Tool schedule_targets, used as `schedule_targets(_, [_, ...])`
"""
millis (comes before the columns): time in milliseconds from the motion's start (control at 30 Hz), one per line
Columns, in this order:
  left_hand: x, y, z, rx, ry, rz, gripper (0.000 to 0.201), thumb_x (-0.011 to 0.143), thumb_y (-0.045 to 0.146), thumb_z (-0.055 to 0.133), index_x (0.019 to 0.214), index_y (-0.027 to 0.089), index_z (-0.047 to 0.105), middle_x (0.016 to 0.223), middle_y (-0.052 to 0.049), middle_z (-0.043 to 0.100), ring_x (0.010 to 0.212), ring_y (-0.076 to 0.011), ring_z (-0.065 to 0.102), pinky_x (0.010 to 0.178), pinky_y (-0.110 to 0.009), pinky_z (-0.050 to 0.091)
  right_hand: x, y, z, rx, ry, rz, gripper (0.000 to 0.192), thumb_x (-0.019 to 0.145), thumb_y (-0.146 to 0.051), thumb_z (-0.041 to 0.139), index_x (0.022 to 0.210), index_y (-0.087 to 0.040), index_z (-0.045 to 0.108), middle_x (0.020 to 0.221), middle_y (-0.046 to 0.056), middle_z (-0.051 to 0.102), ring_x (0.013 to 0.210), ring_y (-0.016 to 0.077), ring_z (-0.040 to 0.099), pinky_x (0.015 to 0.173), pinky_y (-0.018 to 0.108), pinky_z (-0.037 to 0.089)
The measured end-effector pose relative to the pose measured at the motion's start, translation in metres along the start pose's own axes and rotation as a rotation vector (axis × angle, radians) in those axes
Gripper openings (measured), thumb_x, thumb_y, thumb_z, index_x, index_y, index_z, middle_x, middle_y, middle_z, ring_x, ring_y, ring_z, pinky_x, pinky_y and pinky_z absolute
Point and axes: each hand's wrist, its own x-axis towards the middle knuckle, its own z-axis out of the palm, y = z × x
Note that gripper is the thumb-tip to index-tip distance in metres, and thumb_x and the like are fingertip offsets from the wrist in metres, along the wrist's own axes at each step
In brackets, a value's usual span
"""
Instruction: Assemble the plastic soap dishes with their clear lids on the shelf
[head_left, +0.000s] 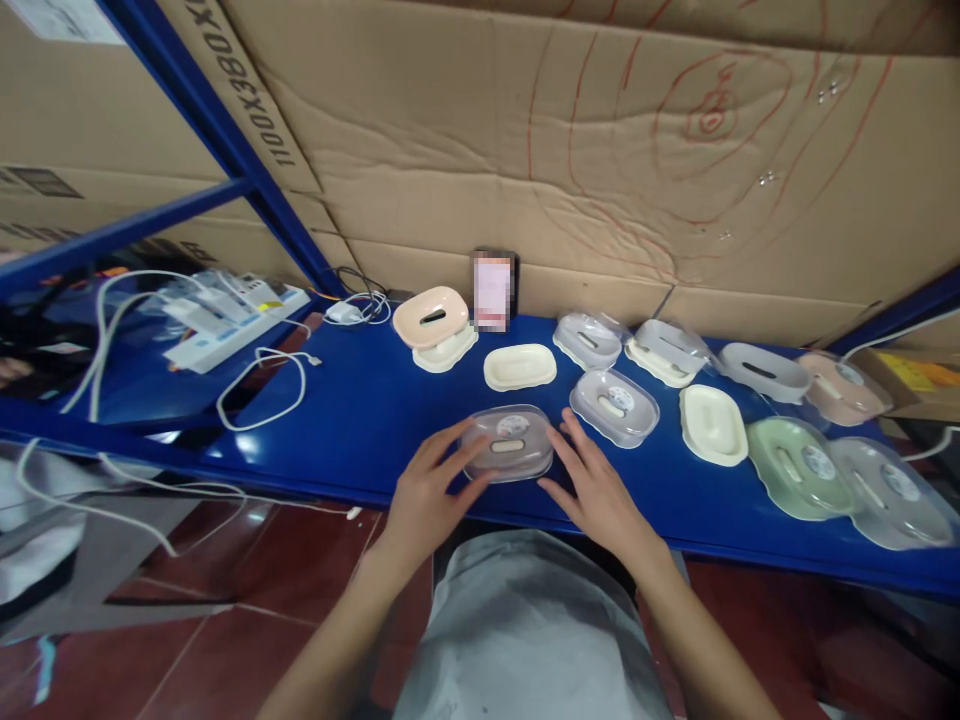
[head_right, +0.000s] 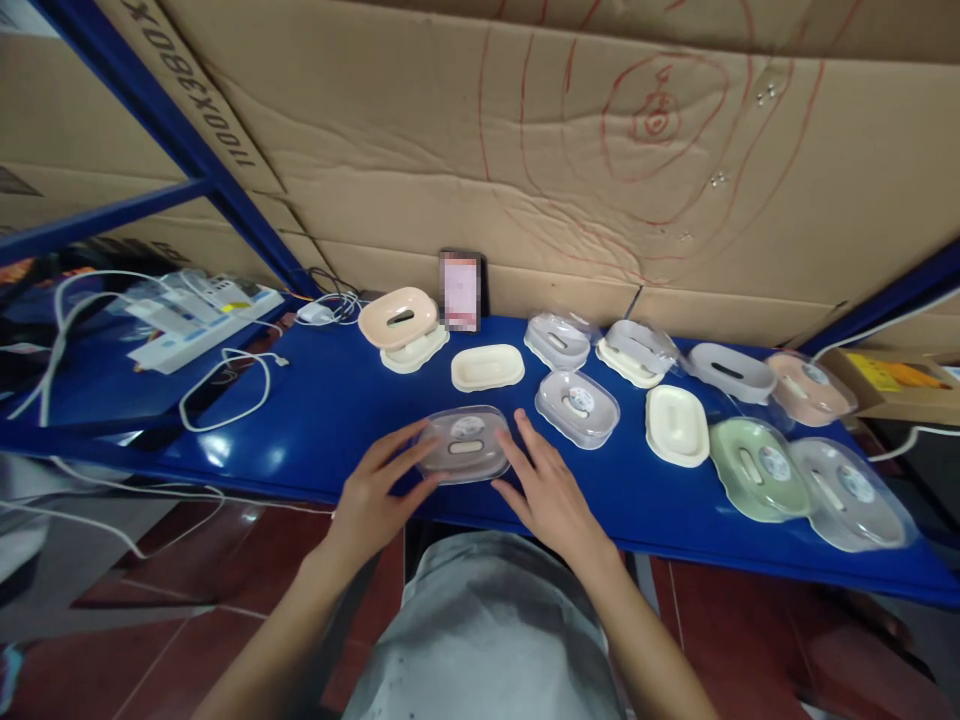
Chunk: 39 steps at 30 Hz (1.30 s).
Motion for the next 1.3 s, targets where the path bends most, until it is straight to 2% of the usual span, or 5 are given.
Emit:
schedule_targets(300, [-0.003,-0.003,0.014,-0.05,-0.11,0.055,0.051,0.102,0.036,0.073,0.151,0.033,0.058,0.161,-0.013,0.053,0.146,-0.0326,0.058,0.119,-0.056,0.054,-0.002,0.003,0.001,-0.016,0.0,-0.04,0.062,0.108,-0.024,0.058,0.167,-0.037,0.041,0.166,0.011,0.051,0.144,0.0323,0.059,0.117,0.055,0.055])
schedule_targets(633, [-0.005,-0.004,0.024,0.043,-0.04,0.148,0.051,0.101,0.035,0.073,0.15,0.033,0.058,0.163,-0.016,0.053,0.144,-0.0334,0.059,0.113,-0.055,0.058,-0.005,0.006,0.003,-0.007,0.036,-0.059,0.06,0.11,-0.02,0.054,0.166,-0.037,0.042,0.167,0.009,0.05,0.145,0.0286,0.059,0.118,0.051,0.056])
schedule_targets(800, [-0.002,-0.029,-0.007,0.109,-0.065,0.024,0.042,0.104,0.038,0.067,0.144,0.027,0.062,0.162,-0.015,0.053,0.145,-0.0327,0.059,0.118,-0.053,0.055,-0.003,0.003,0.003,-0.017,-0.049,-0.004,0.062,0.111,-0.032,0.055,0.17,-0.03,0.036,0.174,0.013,0.039,0.146,0.0325,0.058,0.114,0.053,0.058])
schedule_targets(1100, [0.0,-0.114,-0.081,0.385,0.059,-0.21,0.052,0.102,0.048,0.063,0.145,0.02,0.057,0.166,-0.022,0.044,0.154,-0.0432,0.045,0.123,-0.065,0.043,-0.001,0.007,0.006,-0.027,-0.062,0.023,0.037,0.11,-0.035,0.056,0.144,-0.024,0.069,0.155,0.012,0.063,0.135,0.0326,0.066,0.112,0.056,0.059])
schedule_targets(1300, [0.043,-0.071,-0.044,0.347,0.072,0.021,0.035,0.106,0.036,0.058,0.139,0.024,0.064,0.152,-0.016,0.06,0.141,-0.0349,0.06,0.119,-0.057,0.049,-0.001,0.004,0.004,-0.01,-0.026,-0.008,0.034,0.11,-0.033,0.056,0.14,-0.026,0.071,0.151,0.012,0.066,0.134,0.0306,0.067,0.111,0.053,0.06])
